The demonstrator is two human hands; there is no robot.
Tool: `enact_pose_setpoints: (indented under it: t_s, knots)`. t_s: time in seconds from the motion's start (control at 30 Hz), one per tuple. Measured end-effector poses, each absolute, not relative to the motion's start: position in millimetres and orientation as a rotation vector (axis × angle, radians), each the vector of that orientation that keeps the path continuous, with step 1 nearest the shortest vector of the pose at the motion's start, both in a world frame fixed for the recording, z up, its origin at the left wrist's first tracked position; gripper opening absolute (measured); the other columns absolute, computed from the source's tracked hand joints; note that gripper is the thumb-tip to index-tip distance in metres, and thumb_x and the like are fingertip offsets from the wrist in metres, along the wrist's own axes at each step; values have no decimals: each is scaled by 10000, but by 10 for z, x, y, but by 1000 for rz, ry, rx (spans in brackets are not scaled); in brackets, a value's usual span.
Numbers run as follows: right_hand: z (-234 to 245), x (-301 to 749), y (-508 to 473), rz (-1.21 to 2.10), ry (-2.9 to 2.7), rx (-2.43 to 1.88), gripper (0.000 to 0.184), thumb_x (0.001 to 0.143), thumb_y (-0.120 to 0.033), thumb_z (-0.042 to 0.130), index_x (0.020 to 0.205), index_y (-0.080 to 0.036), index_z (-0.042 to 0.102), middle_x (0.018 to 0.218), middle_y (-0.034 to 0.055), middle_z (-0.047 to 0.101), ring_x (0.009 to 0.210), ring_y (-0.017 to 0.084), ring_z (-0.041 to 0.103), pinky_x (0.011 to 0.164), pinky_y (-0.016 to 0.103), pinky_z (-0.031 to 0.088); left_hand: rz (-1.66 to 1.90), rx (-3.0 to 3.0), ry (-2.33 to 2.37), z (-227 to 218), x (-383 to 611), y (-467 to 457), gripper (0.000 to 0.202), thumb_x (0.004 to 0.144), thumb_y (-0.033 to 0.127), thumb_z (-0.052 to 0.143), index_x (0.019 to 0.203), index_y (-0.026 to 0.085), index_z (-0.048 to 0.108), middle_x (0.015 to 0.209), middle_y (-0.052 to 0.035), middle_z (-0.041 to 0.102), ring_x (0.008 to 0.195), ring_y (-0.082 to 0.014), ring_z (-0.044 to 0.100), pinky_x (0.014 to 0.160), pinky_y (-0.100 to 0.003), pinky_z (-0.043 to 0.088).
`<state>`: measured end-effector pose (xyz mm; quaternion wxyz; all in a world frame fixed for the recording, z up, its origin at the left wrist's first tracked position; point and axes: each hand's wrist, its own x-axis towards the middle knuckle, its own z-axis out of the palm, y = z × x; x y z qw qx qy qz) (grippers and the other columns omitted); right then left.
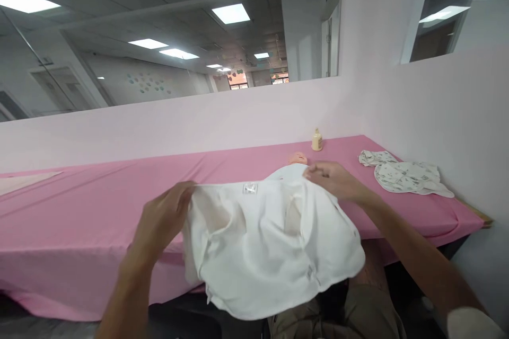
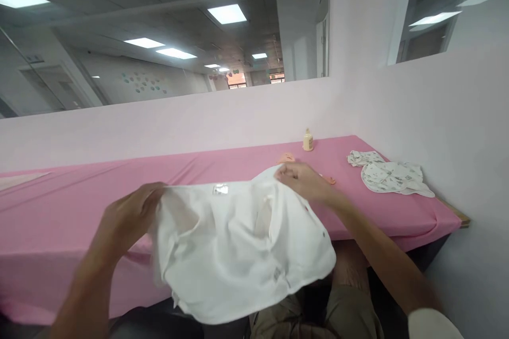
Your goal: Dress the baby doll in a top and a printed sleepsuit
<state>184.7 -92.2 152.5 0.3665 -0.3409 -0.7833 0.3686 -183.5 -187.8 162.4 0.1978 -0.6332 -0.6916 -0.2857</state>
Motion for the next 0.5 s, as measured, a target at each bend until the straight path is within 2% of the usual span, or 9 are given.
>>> enact_pose_setpoints:
  t_s: [0.1, 0.17, 0.23, 0.33, 0.4, 0.5]
  knots:
    - [1456, 1475, -249, 919, -1950, -885, 267, 863, -391, 536, 971, -168, 635, 909, 31, 653, 733, 122, 562, 643, 232, 413, -533, -1806, -2121, 1541, -1931, -1226, 357, 962, 322, 275, 1089, 198, 585, 1030, -63, 694, 900, -241, 640, 799, -329, 464]
    - [1322, 1228, 153, 809, -1939, -1097, 225, 861, -311, 509, 986, -165, 626, 957, 35, 659, 769, 123, 572, 685, 229, 422, -420, -1751, -2292, 1328, -1932, -796, 348, 933, 230, 304, 1125, 156, 585, 1064, -139, 679, 970, -304, 623, 847, -408, 451]
    - [1141, 1051, 441, 750, -1918, -1224, 200, 836, -211, 501, 973, -135, 624, 955, 69, 660, 808, 153, 575, 729, 254, 421, -487, -1703, -2390, 1030, -1863, -469, 376, 882, 118, 318, 1158, 99, 573, 1116, -213, 645, 1028, -343, 599, 882, -467, 431]
    - [830, 974, 645, 667, -1897, -1342, 256, 791, -125, 509, 1028, -109, 604, 1033, 124, 651, 935, 207, 570, 820, 293, 408, -603, -1721, -2384, 574, -1620, -203, 442, 856, 50, 293, 1225, 13, 532, 1229, -300, 559, 1156, -370, 533, 951, -502, 394]
    - [627, 1036, 671, 604, -1866, -1413, 292, 805, -133, 493, 1081, -102, 585, 1136, 161, 621, 1021, 237, 552, 876, 318, 394, -729, -1794, -2346, 350, -1381, -114, 464, 867, 59, 297, 1287, 25, 492, 1323, -283, 505, 1239, -348, 476, 1024, -492, 347]
    - [381, 1219, 622, 534, -1817, -1509, 301, 870, -183, 404, 1087, -84, 587, 1169, 202, 600, 1061, 269, 544, 911, 356, 389, -937, -2012, -2277, 174, -979, 21, 390, 931, 199, 344, 1253, 115, 546, 1338, -169, 543, 1258, -259, 481, 1072, -369, 341]
